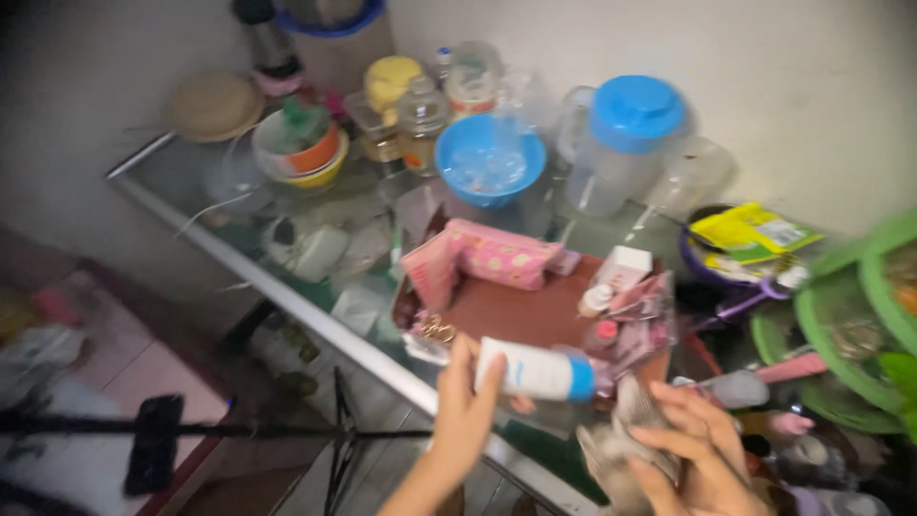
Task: The recorder is sorting and organizing various makeup, skincare products, and accessories on a desk.
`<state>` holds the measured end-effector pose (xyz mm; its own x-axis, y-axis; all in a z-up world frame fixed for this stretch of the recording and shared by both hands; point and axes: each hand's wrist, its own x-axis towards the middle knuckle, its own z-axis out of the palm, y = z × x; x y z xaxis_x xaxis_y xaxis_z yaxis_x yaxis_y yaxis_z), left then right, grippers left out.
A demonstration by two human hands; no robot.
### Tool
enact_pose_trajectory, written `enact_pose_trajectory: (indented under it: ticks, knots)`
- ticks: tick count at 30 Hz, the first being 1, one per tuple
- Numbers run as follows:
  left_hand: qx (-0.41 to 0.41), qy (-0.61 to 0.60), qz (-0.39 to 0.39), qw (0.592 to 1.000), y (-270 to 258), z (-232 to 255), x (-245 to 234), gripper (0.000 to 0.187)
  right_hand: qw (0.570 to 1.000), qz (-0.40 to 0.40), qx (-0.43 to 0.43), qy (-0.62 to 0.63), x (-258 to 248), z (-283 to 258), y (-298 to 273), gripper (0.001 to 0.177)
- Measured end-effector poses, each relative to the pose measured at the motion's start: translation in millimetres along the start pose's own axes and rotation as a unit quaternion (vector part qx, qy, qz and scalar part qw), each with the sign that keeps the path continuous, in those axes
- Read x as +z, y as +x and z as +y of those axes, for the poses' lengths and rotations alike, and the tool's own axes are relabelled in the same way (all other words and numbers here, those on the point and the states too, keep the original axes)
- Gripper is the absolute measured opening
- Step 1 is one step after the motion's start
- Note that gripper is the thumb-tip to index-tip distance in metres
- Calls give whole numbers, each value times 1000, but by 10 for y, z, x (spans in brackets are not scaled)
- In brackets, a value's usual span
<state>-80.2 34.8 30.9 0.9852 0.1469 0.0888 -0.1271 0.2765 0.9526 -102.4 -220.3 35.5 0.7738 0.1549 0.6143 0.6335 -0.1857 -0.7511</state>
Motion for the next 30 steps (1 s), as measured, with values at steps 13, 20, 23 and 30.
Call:
enact_pose_trajectory:
  ticks: [13, 20, 23, 30]
  knots:
    - [-66, -141, 50, 987, -694, -80, 134, 46, 978, -41, 191, -76, 926, -180, 16, 30]
    - [4, -70, 127, 989, -690, -134, 194, 34, 941, 51, 325, 78, 998, 1, -195, 30]
    - [-36, -159, 148, 976, -612, -66, 165, 37, 873, 138, 398, 245, 948, -142, -70, 37]
    - [-94, -150, 62, 982, -697, -501, 153, 54, 990, -40, 63, -120, 999, -432, -94, 40]
